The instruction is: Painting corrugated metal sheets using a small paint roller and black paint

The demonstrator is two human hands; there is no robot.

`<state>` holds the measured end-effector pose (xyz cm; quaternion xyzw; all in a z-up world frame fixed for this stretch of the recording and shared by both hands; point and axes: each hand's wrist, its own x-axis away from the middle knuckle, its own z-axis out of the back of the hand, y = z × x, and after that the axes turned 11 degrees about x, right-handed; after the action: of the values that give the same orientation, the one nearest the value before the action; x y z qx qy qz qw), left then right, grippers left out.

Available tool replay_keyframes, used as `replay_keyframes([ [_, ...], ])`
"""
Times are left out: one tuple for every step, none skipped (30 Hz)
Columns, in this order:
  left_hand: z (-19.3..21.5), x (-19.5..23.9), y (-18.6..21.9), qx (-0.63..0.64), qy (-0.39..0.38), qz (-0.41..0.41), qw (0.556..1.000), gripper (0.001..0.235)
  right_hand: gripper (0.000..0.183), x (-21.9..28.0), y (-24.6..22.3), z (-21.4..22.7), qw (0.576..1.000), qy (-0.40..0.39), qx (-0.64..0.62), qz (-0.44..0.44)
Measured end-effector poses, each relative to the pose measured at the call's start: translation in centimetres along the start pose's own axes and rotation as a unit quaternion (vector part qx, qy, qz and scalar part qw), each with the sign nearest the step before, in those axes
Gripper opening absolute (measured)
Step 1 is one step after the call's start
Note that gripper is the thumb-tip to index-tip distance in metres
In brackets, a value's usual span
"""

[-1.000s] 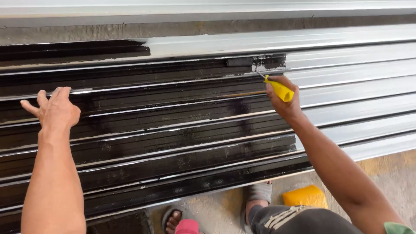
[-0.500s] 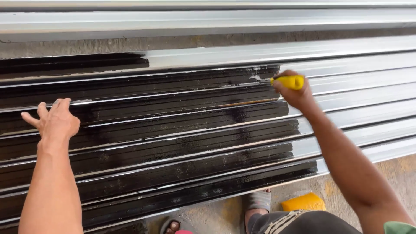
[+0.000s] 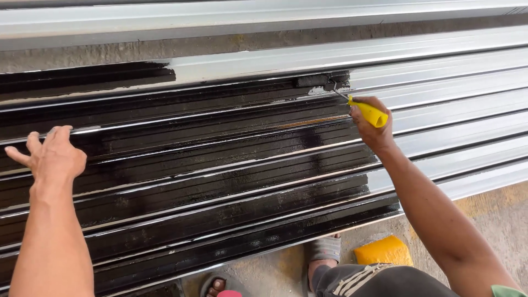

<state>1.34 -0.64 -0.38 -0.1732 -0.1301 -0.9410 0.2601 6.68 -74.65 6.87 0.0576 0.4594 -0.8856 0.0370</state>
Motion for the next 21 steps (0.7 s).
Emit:
replay_keyframes([
  [0.1, -0.2, -0.1, 0.002, 0.008, -0.008, 1.0, 0.081, 0.021, 0.1, -0.2, 0.4, 0.998, -0.017, -0.02, -0.06],
  [0.1, 0.1, -0.1, 0.001, 0.008, -0.01, 1.0, 0.081, 0.021, -1.7, -2.2, 0.9, 0.998, -0.016, -0.02, -0.061],
  [0.2, 0.3, -0.1, 0.004, 0.012, -0.02, 1.0, 0.082, 0.019, -3.1, -4.4, 1.4, 0.991, -0.021, 0.024, -0.133],
  [0.5, 0.6, -0.2, 0.007, 0.016, -0.03, 0.999, 0.084, 0.017, -4.6, -6.6, 1.9, 0.976, -0.026, 0.067, -0.205],
  [0.6, 0.4, 0.1, 0.01, 0.021, -0.036, 0.999, 0.084, 0.017, -5.4, -7.5, 2.3, 0.977, -0.018, 0.068, -0.202],
  [0.8, 0.3, 0.2, -0.005, 0.01, -0.016, 1.0, 0.08, 0.012, -6.1, -8.5, 2.7, 0.976, -0.072, 0.122, -0.168],
  [0.5, 0.4, 0.2, -0.013, 0.003, 0.011, 1.0, 0.076, 0.01, -7.5, -9.6, 2.9, 0.967, -0.129, 0.178, -0.125],
  [1.0, 0.4, 1.4, -0.004, 0.012, 0.011, 1.0, 0.076, 0.01, -8.3, -9.5, 2.9, 0.969, -0.125, 0.182, -0.113],
  [1.5, 1.0, 1.9, 0.005, -0.009, 0.053, 0.999, 0.075, 0.01, -8.5, -9.3, 2.5, 0.972, -0.111, 0.184, -0.094],
  [1.9, 1.5, 2.5, 0.014, -0.031, 0.095, 0.995, 0.076, 0.01, -8.8, -9.0, 2.1, 0.975, -0.097, 0.185, -0.074],
  [1.5, 1.4, 1.7, 0.009, -0.037, 0.1, 0.994, 0.076, 0.01, -8.4, -7.9, 1.9, 0.974, -0.104, 0.183, -0.08],
  [1.0, 1.2, 0.9, 0.006, -0.027, 0.062, 0.998, 0.077, 0.012, -8.1, -6.7, 1.7, 0.98, -0.096, 0.167, -0.054],
  [0.8, 0.3, 0.8, 0.007, -0.01, 0.018, 1.0, 0.079, 0.014, -8.2, -5.8, 1.9, 0.985, -0.08, 0.152, -0.022],
  [0.7, 0.6, 0.5, 0.006, -0.009, 0.017, 1.0, 0.079, 0.014, -7.6, -5.5, 2.2, 0.985, -0.078, 0.151, -0.023],
  [0.7, 0.6, 0.5, 0.009, -0.005, 0.012, 1.0, 0.078, 0.016, -7.1, -5.3, 2.7, 0.982, -0.094, 0.161, -0.032],
  [0.6, 0.6, 0.4, 0.012, -0.001, 0.008, 1.0, 0.078, 0.017, -6.7, -5.1, 3.2, 0.978, -0.11, 0.171, -0.041],
  [0.5, 0.4, 0.3, 0.011, -0.003, 0.006, 1.0, 0.078, 0.017, -7.1, -5.6, 3.6, 0.978, -0.11, 0.171, -0.043],
  [0.4, 0.2, 0.1, 0.006, 0.001, 0.009, 1.0, 0.078, 0.015, -7.6, -6.0, 4.1, 0.975, -0.128, 0.171, -0.058],
  [0.2, 0.0, -0.1, 0.002, 0.007, 0.013, 1.0, 0.078, 0.013, -8.1, -6.3, 4.4, 0.972, -0.146, 0.169, -0.071],
  [0.9, 0.7, 0.9, 0.001, 0.008, 0.012, 1.0, 0.078, 0.013, -7.8, -6.2, 4.3, 0.972, -0.145, 0.168, -0.071],
  [1.6, 1.5, 1.8, 0.016, -0.011, 0.043, 0.999, 0.081, 0.013, -7.8, -6.3, 4.0, 0.976, -0.121, 0.16, -0.085],
])
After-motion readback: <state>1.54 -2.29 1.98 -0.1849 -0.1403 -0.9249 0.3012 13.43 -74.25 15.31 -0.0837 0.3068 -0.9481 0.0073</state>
